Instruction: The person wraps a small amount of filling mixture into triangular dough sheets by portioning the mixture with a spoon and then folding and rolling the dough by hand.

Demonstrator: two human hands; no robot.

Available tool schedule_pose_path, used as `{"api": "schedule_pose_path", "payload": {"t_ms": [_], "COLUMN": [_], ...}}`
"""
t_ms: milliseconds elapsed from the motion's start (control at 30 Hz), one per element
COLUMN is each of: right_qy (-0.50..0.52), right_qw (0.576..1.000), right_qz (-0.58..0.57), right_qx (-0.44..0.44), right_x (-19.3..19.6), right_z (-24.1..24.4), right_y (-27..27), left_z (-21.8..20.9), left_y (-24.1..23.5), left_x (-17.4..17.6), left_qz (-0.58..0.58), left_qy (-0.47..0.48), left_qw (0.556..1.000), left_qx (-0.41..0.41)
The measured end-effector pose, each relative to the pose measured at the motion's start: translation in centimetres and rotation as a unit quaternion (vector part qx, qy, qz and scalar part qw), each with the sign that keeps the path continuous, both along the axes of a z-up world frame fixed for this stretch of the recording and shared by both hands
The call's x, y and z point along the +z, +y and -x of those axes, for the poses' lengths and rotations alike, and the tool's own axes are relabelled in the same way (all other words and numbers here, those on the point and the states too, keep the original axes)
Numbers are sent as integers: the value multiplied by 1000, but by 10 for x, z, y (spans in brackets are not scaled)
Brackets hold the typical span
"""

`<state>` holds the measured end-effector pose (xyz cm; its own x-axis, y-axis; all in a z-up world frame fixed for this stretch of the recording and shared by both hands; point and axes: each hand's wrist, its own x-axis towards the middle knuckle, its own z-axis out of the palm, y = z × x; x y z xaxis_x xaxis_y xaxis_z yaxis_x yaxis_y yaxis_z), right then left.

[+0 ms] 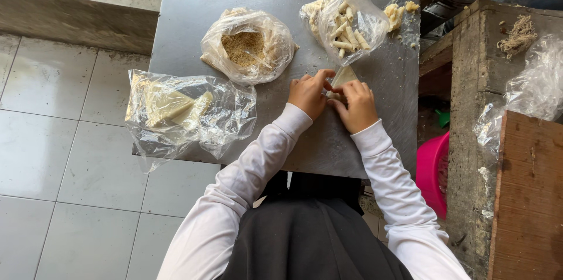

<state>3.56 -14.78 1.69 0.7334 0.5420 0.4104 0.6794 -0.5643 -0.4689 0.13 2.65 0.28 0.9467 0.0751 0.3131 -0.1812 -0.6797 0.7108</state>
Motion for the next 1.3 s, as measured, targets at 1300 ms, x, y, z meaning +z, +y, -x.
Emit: {"api": "schedule_pose_path", "payload": {"t_ms": [1300], "right_qy": [170], "right_qw": [978], "right_qz": [-82], "right_qx": [86], "right_x": [51], "right_z": [45], "right_y": [63], "left_z": [69], "left_y": [26], "left_x": [-25], "left_qz": [351], "left_qy": [112], "left_qw": [923], "left_qx": [111]}}
